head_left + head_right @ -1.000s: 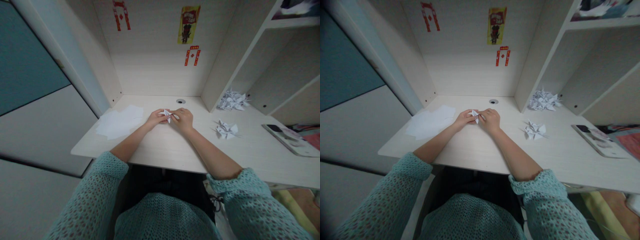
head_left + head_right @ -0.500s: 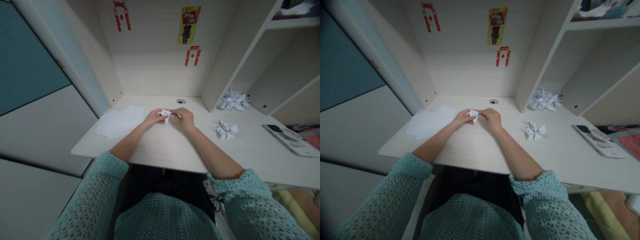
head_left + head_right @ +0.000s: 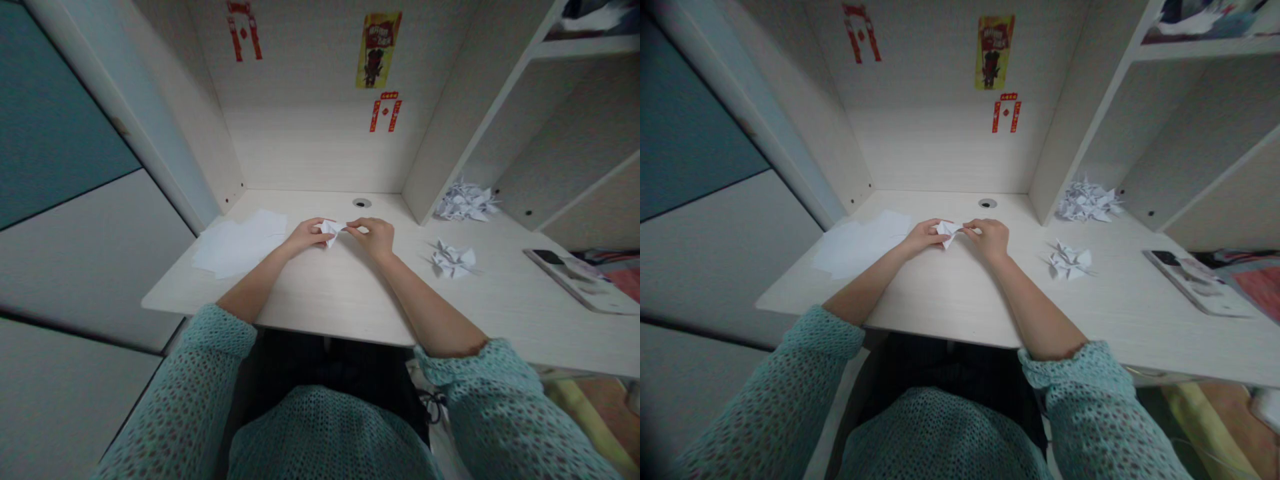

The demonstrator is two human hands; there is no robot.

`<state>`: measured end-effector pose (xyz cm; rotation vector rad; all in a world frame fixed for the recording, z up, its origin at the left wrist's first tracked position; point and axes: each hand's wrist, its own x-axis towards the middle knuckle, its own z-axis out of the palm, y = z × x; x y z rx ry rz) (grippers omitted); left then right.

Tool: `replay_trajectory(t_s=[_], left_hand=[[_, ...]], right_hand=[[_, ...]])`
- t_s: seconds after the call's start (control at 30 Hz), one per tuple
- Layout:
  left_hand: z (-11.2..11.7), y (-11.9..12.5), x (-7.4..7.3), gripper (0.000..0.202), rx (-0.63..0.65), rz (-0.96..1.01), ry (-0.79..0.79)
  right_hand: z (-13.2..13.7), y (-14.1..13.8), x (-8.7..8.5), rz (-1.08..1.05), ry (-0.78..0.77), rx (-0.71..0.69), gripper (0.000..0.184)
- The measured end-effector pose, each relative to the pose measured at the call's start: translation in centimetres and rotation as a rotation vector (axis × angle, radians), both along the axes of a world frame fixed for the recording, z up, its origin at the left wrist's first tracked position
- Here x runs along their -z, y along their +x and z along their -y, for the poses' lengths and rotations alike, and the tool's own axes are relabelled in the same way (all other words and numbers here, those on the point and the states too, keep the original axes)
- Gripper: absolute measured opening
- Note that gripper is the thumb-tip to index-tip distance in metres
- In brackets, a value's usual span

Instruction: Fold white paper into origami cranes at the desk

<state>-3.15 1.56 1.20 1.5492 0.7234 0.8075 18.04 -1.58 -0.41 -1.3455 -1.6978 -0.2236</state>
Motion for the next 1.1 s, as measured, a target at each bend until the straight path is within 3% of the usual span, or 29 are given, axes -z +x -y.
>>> replay_trajectory(t_s=[0.17, 0.27, 0.4, 0.5, 0.57, 0.73, 1.1], left_hand=[[0.0, 0.1, 0.2, 0.06, -0.008, -0.018, -0.004], [0.0, 0.2, 0.2, 0.059, -0.009, -0.015, -0.004], [-0.1, 0.0, 0.1, 0.059, -0.012, -0.011, 0.022], [-0.2, -0.1, 0.2, 0.06, -0.024, -0.031, 0.034], [-0.2, 0.0, 0.4, 0.06, -0.033, -0.043, 0.049], [-0.2, 0.3, 0.7, 0.057, -0.044, -0.054, 0.105], [0.5, 0.7, 0.1, 0.053, -0.057, -0.046, 0.264]], right_hand=[[0.2, 0.2, -0.1, -0.028, -0.009, 0.084, 0.028], [0.2, 0.2, -0.3, -0.082, -0.01, 0.066, 0.03], [-0.1, -0.1, -0.7, -0.278, -0.043, -0.206, 0.036], [-0.6, -0.5, -0.6, -0.483, -0.205, -0.459, 0.057], [-0.8, -0.8, -0.2, -0.563, -0.293, -0.52, 0.053], [-0.9, -1.2, 0.5, -0.558, -0.305, -0.527, 0.032], [0.4, -1.6, -0.2, -0.297, -0.099, -0.317, 0.029]])
